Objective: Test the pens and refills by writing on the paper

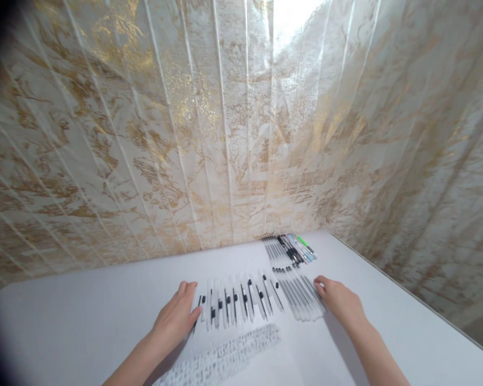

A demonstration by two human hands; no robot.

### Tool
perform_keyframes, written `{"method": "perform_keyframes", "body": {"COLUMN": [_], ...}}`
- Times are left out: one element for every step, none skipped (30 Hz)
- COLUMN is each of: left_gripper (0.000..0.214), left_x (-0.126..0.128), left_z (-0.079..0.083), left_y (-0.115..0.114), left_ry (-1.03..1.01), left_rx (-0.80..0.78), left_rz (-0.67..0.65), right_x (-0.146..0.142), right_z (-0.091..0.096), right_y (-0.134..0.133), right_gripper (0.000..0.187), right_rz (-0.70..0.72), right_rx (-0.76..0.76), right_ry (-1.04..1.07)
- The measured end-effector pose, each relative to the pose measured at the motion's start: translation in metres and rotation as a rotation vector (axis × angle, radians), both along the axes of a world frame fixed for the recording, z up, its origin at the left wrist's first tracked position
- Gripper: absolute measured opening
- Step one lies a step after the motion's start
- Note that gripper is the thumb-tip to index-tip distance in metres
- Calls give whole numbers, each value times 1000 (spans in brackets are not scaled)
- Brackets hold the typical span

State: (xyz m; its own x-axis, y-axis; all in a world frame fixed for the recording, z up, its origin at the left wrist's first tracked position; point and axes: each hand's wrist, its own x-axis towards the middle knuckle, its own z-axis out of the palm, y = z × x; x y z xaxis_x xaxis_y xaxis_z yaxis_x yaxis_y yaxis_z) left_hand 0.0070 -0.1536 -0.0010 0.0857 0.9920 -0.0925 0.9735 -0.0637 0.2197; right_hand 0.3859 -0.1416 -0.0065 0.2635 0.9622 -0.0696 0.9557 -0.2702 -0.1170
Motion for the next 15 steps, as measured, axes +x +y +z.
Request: {"method": "perform_keyframes", "body": {"left_gripper": [33,32,31,31,32,32,31,28,25,23,25,30,35,39,39], "left_x": [1,1,1,1,1,0,-1,-2,-3,-5,-6,-8,-11,-13,-16], "left_z": [2,4,6,8,11,13,14,16,17,17,18,18,17,17,18], "left_y": [2,3,4,5,5,6,6,5,5,4,3,2,0,-1,-3], "left_ry": [17,34,50,65,79,90,97,102,102,97,87,71,47,11,-30], "left_rx": [-13,-27,-42,-52,-58,-60,-59,-56,-53,-52,-53,-51,-52,-51,-51], "left_rz": [1,7,17,30,45,61,77,91,104,115,122,125,122,111,93], "right_x": [-1,-2,-3,-5,-8,-12,-18,-26,-36,-47,-60,-74,-88,-103,-117], "right_z": [1,3,5,9,12,17,21,26,32,37,42,46,50,54,55], "right_y": [0,0,0,-1,-1,-3,-5,-7,-10,-14,-18,-21,-24,-26,-27], "right_gripper": [36,36,36,37,37,38,38,38,38,37,36,35,34,32,30], "right_rz": [0,2,6,12,21,31,50,82,127,187,257,322,377,434,488], "right_rx": [5,11,19,29,42,54,72,100,137,187,242,287,311,312,308], "right_ry": [5,11,16,23,29,33,43,66,102,158,227,293,350,401,465]}}
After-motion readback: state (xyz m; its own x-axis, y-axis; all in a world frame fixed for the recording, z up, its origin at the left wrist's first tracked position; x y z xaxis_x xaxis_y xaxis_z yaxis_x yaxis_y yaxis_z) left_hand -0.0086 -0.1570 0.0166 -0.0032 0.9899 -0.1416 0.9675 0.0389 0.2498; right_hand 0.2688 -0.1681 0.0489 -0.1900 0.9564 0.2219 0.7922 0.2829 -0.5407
